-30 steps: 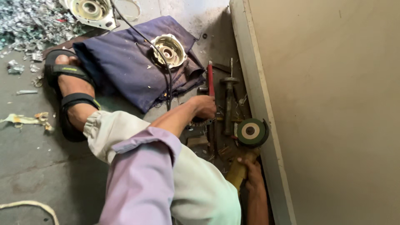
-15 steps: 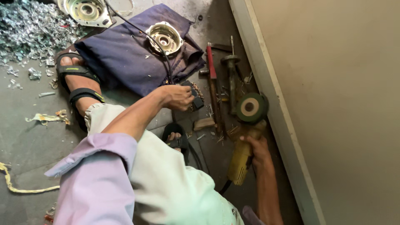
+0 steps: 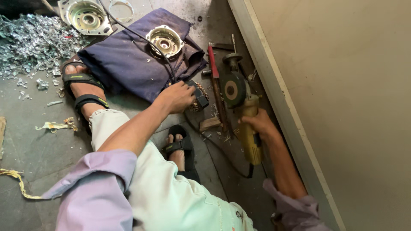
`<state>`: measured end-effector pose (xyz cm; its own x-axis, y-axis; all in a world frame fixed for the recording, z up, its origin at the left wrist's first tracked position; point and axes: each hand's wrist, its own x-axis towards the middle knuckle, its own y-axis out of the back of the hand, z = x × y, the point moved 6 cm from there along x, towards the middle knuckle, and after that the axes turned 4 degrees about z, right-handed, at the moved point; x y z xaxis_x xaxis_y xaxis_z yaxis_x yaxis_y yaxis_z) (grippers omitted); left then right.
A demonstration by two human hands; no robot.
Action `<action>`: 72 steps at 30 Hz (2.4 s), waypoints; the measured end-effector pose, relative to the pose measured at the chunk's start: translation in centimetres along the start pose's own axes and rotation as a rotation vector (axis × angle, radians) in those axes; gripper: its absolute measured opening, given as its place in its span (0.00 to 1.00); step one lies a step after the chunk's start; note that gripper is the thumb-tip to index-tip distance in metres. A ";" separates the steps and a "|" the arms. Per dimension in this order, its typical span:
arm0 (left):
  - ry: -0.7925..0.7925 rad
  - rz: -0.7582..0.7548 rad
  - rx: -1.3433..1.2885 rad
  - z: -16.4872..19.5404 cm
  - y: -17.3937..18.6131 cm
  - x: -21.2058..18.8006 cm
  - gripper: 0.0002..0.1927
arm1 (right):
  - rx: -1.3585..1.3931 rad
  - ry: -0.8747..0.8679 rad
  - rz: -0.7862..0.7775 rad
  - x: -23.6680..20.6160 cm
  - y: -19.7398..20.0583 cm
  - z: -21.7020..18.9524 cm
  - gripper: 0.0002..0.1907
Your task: The person sits on the workshop floor and uses an angle grinder to grind metal components, producing sparks as the disc contacts the parts. They hold each piece steady with one hand while guiding the grinder with the other, working through several copper and steel parts laid out on the floor.
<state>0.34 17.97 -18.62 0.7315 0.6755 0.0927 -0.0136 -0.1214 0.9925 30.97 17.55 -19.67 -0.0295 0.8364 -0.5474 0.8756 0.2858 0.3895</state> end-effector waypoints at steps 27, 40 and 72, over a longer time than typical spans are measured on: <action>0.745 0.106 0.348 -5.2 17.5 -26.9 0.09 | -0.177 0.171 -0.224 7.7 -4.8 -7.1 0.25; 0.860 0.212 0.257 -6.2 17.2 -29.4 0.12 | -0.331 0.123 -0.217 6.1 -4.6 -9.9 0.27; 0.945 0.167 0.208 -6.7 15.3 -31.8 0.12 | -0.315 0.053 -0.198 6.6 -4.5 -8.9 0.26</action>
<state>-27.69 -0.55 -5.88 -0.1174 0.9307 0.3464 0.1193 -0.3331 0.9353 22.53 25.93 -18.41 -0.2159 0.7711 -0.5990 0.6593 0.5676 0.4931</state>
